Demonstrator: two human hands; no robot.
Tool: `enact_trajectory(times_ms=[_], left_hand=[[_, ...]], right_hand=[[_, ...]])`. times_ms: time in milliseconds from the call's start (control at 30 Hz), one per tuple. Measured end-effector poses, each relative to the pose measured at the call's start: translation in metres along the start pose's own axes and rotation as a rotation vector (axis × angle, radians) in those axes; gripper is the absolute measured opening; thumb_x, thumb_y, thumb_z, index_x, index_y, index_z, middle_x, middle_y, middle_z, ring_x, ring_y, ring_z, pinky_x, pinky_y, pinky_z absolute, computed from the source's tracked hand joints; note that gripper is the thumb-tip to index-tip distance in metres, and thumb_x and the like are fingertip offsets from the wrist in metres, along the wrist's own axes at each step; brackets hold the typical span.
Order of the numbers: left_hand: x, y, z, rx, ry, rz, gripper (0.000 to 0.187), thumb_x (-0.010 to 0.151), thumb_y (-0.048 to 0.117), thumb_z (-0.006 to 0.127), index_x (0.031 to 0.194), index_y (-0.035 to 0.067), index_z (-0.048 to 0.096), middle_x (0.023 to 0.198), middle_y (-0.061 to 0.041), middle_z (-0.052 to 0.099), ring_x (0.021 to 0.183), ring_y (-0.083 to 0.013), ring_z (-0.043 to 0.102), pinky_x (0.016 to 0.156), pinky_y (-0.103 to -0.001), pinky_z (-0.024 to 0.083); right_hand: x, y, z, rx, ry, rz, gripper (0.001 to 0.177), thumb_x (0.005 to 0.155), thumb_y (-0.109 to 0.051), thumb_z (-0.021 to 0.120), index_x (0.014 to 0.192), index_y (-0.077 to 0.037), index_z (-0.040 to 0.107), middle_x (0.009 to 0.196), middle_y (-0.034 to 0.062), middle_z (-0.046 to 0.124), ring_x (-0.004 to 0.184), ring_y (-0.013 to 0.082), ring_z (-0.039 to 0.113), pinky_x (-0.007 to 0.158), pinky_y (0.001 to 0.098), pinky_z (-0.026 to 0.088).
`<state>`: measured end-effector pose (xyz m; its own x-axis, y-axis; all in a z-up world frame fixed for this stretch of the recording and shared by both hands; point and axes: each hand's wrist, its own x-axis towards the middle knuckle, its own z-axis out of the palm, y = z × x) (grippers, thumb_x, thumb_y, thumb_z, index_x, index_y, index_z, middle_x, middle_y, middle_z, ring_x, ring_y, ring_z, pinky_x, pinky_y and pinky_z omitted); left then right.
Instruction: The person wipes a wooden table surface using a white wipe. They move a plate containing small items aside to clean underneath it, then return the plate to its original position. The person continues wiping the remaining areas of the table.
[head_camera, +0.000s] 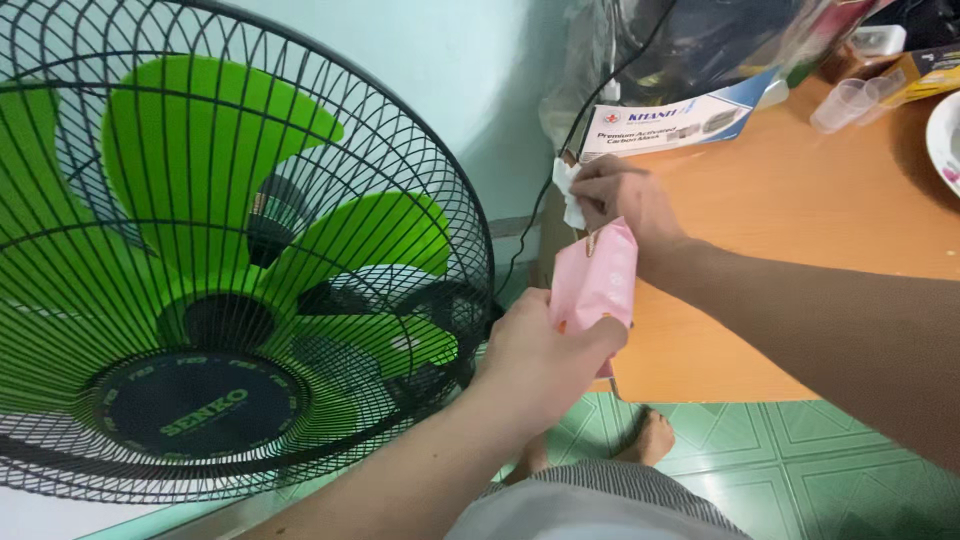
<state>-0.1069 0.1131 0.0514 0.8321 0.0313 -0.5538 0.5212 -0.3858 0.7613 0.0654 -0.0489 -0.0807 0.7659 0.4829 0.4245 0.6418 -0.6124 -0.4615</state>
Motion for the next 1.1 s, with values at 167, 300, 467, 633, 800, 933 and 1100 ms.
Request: enact_trajectory(times_ms=[167,300,467,633,800,933,1100], left_hand=[[0.008,0.006,0.005,-0.004,0.041,0.031,0.061,0.070,0.041,0.076,0.112,-0.001,0.064,0.093,-0.010,0.076,0.083,-0.0200,0.077,0.075,-0.036,0.061],[0.021,0.016,0.009,-0.103,-0.014,0.054,0.058,0.068,0.036,0.072,0.110,-0.002,0.064,0.088,-0.011,0.080,0.078,-0.0195,0.081,0.072,-0.034,0.063],[0.038,0.035,0.023,0.029,0.025,0.078,0.057,0.071,0.037,0.075,0.111,-0.002,0.064,0.091,-0.011,0.076,0.079,-0.0181,0.076,0.072,-0.034,0.060],[0.049,0.049,0.043,0.073,-0.048,0.144,0.051,0.071,0.038,0.072,0.105,0.000,0.070,0.081,-0.010,0.080,0.073,-0.0176,0.078,0.071,-0.034,0.060],[0.061,0.057,0.061,0.192,-0.129,0.165,0.055,0.070,0.038,0.073,0.111,0.002,0.063,0.081,-0.008,0.079,0.074,-0.0180,0.079,0.071,-0.034,0.061],[0.073,0.074,0.085,0.278,-0.216,0.244,0.056,0.070,0.038,0.071,0.111,0.000,0.066,0.086,-0.012,0.081,0.079,-0.0216,0.082,0.076,-0.035,0.062],[0.084,0.092,0.121,0.579,-0.114,0.301,0.067,0.074,0.043,0.075,0.125,0.004,0.057,0.126,-0.018,0.061,0.113,-0.0335,0.065,0.092,-0.046,0.054]], right_hand=[[-0.028,0.058,-0.045,-0.168,-0.056,-0.049,0.013,0.084,-0.007,0.073,0.095,-0.002,0.077,0.114,0.0125,0.072,0.102,0.0347,0.071,0.090,0.0419,0.057],[-0.068,0.109,-0.116,-0.328,0.093,0.358,0.012,0.091,-0.013,0.074,0.094,-0.002,0.078,0.108,0.0175,0.074,0.094,0.0363,0.071,0.086,0.0457,0.057],[-0.141,0.097,-0.158,-0.343,0.146,0.864,0.014,0.096,-0.019,0.076,0.097,-0.005,0.078,0.089,0.0206,0.074,0.083,0.0373,0.072,0.081,0.0484,0.056],[-0.203,0.026,-0.151,-0.238,-0.140,0.317,0.017,0.073,-0.015,0.076,0.089,-0.008,0.075,0.111,0.0082,0.073,0.094,0.0314,0.072,0.080,0.0418,0.058],[-0.205,0.033,-0.198,-0.344,0.065,0.719,0.016,0.087,-0.010,0.071,0.100,-0.002,0.075,0.119,0.0124,0.071,0.098,0.0337,0.072,0.087,0.0422,0.058],[-0.198,0.052,-0.224,-0.297,0.222,1.197,0.020,0.097,-0.011,0.065,0.112,-0.003,0.076,0.113,0.0197,0.074,0.096,0.0353,0.075,0.088,0.0428,0.059],[-0.217,0.045,-0.204,-0.170,0.011,0.560,0.020,0.083,-0.011,0.072,0.100,-0.002,0.076,0.112,0.0148,0.073,0.094,0.0327,0.072,0.082,0.0402,0.058]])
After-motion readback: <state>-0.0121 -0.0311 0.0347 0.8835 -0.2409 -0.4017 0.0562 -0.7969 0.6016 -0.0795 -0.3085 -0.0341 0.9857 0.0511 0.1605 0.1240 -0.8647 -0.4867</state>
